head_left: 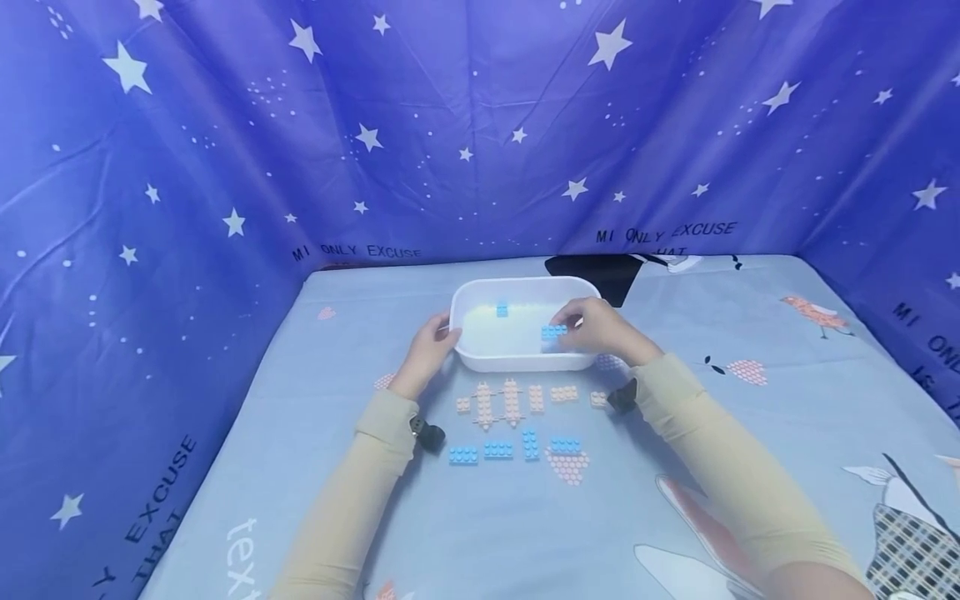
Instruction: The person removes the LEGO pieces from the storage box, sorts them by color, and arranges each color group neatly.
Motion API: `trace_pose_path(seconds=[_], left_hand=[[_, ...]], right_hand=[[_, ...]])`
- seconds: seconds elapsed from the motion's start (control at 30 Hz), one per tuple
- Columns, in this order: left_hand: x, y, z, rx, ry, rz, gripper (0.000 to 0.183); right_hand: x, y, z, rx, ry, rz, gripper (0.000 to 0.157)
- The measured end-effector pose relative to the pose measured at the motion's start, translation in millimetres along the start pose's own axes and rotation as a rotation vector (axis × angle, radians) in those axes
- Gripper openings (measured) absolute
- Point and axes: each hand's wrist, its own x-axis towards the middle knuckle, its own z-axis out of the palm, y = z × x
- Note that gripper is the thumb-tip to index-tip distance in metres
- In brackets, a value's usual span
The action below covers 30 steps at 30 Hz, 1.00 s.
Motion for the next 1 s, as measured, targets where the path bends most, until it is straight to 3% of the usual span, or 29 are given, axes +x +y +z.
trace_pose_path(seconds=[0.27,0.5,0.73,1.0], left_hand=[[-0.3,2.0,-0.8,-0.001,-0.005,0.011,0.057],[0.1,-0.6,-1.4,0.005,-0.011,0.004,0.057],[-1.0,-1.6,-2.5,-0.003,-0.012,0.018,0.056],[-0.2,-0.8,-1.2,-0.029,-0.029,0.006,0.057]], right_hand=[[-22,-4,-9.9,0.101,0.074,0.0,0.026],[-47,-5,-12.1,0.19,0.081,0.003,0.022],[-74,-6,-5.5,0.161,0.108,-0.136,0.021],[-110,2,14.7,0.128,0.06,-0.111,0.026]])
